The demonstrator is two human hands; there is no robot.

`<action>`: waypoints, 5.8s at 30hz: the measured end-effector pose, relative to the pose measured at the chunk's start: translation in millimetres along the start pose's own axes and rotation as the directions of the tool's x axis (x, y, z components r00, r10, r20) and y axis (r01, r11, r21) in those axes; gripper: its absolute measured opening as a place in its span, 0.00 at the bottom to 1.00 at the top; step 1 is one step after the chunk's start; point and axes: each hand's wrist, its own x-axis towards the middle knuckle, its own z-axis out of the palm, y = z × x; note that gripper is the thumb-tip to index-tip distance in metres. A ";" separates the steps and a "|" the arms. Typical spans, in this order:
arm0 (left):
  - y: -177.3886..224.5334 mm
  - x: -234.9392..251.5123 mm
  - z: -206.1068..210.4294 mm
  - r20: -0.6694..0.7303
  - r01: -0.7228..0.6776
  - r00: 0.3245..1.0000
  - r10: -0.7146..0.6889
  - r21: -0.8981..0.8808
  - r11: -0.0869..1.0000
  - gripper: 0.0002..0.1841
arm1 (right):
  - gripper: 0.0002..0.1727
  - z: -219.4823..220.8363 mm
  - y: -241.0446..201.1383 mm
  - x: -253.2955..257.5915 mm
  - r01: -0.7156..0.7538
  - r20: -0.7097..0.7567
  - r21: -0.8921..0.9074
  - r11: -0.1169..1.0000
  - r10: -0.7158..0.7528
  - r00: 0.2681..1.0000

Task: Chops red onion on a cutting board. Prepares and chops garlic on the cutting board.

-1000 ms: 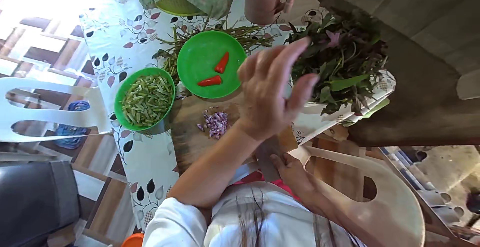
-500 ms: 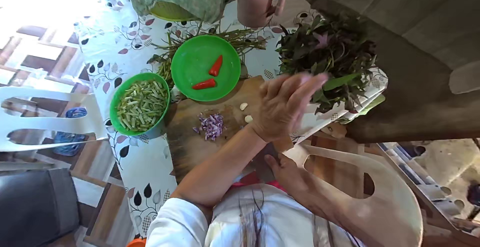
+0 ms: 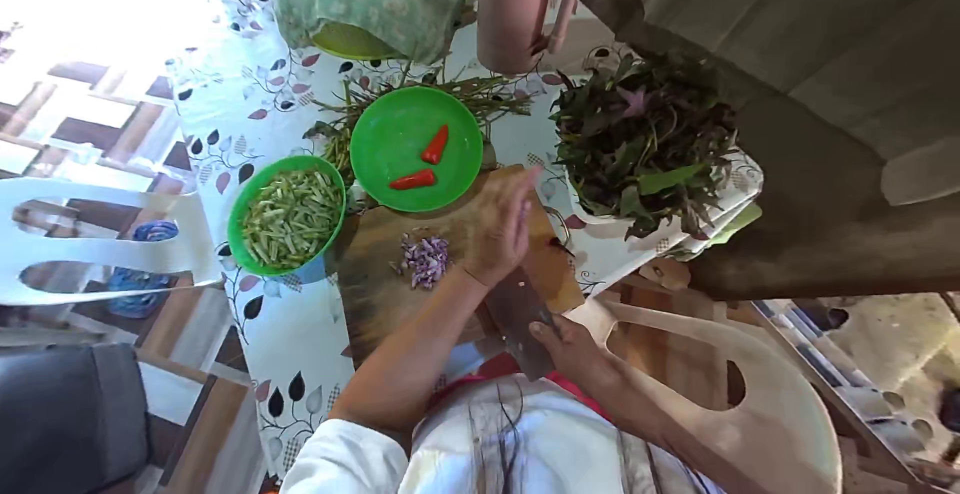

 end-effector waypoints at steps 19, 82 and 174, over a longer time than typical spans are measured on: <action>-13.5 -88.9 -23.0 0.429 -0.067 0.900 -0.082 0.322 0.945 0.09 | 0.10 -50.3 -16.3 -2.0 0.044 -0.286 0.291 0.956 0.043 0.957; -28.4 -19.6 -71.8 0.868 -0.094 0.457 -0.193 0.263 0.960 0.12 | 0.20 18.3 -138.9 22.8 -0.056 0.035 -0.877 0.478 0.180 0.983; -32.2 -27.3 -73.7 0.831 -0.123 0.535 -0.153 0.256 0.959 0.12 | 0.18 24.9 -138.9 33.6 -0.058 0.016 -0.806 0.589 0.120 0.993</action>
